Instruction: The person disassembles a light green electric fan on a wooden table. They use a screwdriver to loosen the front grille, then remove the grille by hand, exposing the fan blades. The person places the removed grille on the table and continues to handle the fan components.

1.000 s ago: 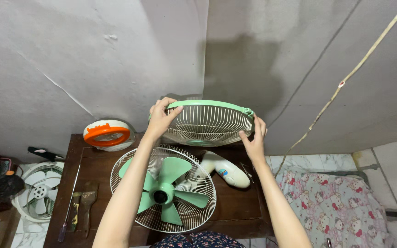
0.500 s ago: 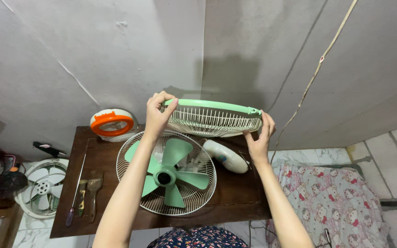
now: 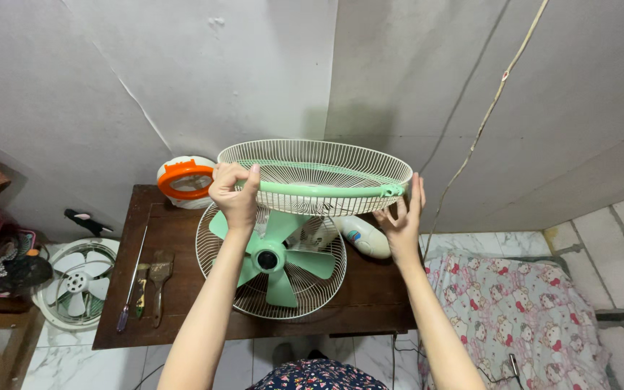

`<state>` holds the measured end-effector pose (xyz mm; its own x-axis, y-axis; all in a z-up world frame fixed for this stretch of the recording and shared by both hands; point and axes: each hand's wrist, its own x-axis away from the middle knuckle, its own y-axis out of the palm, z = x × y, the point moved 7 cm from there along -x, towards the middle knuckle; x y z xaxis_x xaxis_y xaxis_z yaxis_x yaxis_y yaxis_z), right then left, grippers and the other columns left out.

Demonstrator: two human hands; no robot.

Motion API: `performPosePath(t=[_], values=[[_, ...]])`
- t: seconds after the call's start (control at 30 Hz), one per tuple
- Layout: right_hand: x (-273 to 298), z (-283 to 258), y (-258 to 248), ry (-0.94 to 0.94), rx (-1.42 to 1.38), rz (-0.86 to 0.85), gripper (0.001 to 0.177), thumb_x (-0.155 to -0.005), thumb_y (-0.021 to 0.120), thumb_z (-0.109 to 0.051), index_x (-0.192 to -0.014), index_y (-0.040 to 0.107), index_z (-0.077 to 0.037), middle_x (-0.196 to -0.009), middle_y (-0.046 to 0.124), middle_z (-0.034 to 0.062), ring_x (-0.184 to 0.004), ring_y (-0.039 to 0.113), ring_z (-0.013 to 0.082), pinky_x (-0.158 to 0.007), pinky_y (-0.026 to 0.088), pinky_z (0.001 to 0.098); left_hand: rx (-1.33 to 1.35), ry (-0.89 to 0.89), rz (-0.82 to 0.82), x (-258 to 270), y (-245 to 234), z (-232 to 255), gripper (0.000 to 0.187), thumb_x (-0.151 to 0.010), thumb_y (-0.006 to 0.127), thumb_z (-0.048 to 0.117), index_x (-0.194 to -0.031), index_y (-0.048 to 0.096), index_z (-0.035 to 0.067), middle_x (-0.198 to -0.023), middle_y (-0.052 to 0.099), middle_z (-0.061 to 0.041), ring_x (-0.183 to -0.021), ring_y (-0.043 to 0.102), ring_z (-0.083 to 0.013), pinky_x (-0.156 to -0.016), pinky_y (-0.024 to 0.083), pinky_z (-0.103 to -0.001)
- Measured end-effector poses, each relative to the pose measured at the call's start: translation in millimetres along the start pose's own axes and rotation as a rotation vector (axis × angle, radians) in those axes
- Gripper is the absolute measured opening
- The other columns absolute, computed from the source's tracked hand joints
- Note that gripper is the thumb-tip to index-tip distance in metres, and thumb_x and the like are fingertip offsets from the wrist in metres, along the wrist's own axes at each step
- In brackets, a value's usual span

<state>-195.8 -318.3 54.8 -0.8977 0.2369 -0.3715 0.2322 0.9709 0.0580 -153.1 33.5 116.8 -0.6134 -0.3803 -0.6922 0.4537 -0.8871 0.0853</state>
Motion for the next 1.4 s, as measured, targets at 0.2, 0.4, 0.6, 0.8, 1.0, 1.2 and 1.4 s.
performPosePath(t=[0.2, 0.4, 0.6, 0.8, 1.0, 1.2, 1.4], values=[[5, 12, -2, 0.254, -0.671, -0.09, 0.089, -0.087, 0.056, -0.028, -0.164, 0.015, -0.013, -0.163, 0.032, 0.008, -0.144, 0.042, 0.0344, -0.109, 0.047, 0.0576, -0.017, 0.148, -0.044, 13, -8, 22, 0.028, -0.083, 0.079, 0.007, -0.067, 0.056, 0.007, -0.067, 0.053, 0.0, -0.072, 0.048, -0.0165, -0.103, 0.039, -0.036], [5, 69, -29, 0.622, -0.597, 0.219, 0.065, -0.095, 0.05, -0.052, -0.142, 0.048, -0.008, -0.137, 0.057, 0.0164, -0.124, 0.06, 0.031, -0.104, 0.051, 0.0539, -0.005, 0.132, -0.045, 24, -15, 25, 0.026, -0.084, 0.073, 0.006, -0.067, 0.052, 0.006, -0.068, 0.054, 0.0, -0.073, 0.05, -0.0173, -0.108, 0.037, -0.04], [8, 100, -37, 0.917, -0.629, 0.217, 0.075, -0.097, 0.062, -0.056, -0.13, 0.055, 0.012, -0.118, 0.071, 0.0261, -0.102, 0.073, 0.038, -0.089, 0.061, 0.0455, 0.006, 0.117, -0.05, 35, -28, 21, 0.025, -0.081, 0.067, 0.004, -0.065, 0.047, 0.007, -0.066, 0.051, -0.001, -0.073, 0.047, -0.018, -0.109, 0.037, -0.039], [8, 115, -32, 1.02, -0.505, 0.094, 0.059, -0.096, 0.064, -0.039, -0.12, 0.062, 0.015, -0.114, 0.07, 0.0315, -0.102, 0.069, 0.0399, -0.091, 0.06, 0.0464, 0.024, 0.11, -0.081, 50, -42, 23, 0.029, -0.079, 0.064, 0.01, -0.061, 0.041, 0.007, -0.062, 0.044, -0.001, -0.069, 0.044, -0.0172, -0.112, 0.036, -0.043], [6, 113, -30, 0.869, -0.511, 0.192, 0.036, -0.082, 0.05, 0.002, -0.118, 0.049, 0.006, -0.118, 0.066, 0.0329, -0.109, 0.069, 0.0494, -0.092, 0.06, 0.0636, 0.011, 0.097, -0.058, 58, -61, 14, 0.034, -0.083, 0.065, 0.014, -0.062, 0.04, 0.005, -0.062, 0.038, -0.002, -0.068, 0.041, -0.018, -0.11, 0.037, -0.043], [10, 110, -25, 0.698, -0.527, 0.215, 0.051, -0.074, 0.043, 0.004, -0.123, 0.05, 0.014, -0.113, 0.066, 0.0322, -0.1, 0.069, 0.0506, -0.082, 0.057, 0.062, 0.072, 0.023, -0.071, 70, -76, -5, 0.029, -0.085, 0.06, 0.014, -0.06, 0.047, 0.005, -0.067, 0.053, -0.001, -0.075, 0.046, -0.0164, -0.114, 0.038, -0.041], [16, 101, -24, 0.549, -0.52, 0.196, 0.066, -0.074, 0.043, 0.007, -0.14, 0.046, 0.004, -0.119, 0.067, 0.0335, -0.102, 0.071, 0.0462, -0.085, 0.064, 0.0571, 0.02, -0.22, -0.082, 71, -99, -48, 0.028, -0.09, 0.062, 0.01, -0.063, 0.057, 0.004, -0.128, 0.059, -0.01, -0.112, 0.046, -0.021, -0.101, 0.039, -0.032]])
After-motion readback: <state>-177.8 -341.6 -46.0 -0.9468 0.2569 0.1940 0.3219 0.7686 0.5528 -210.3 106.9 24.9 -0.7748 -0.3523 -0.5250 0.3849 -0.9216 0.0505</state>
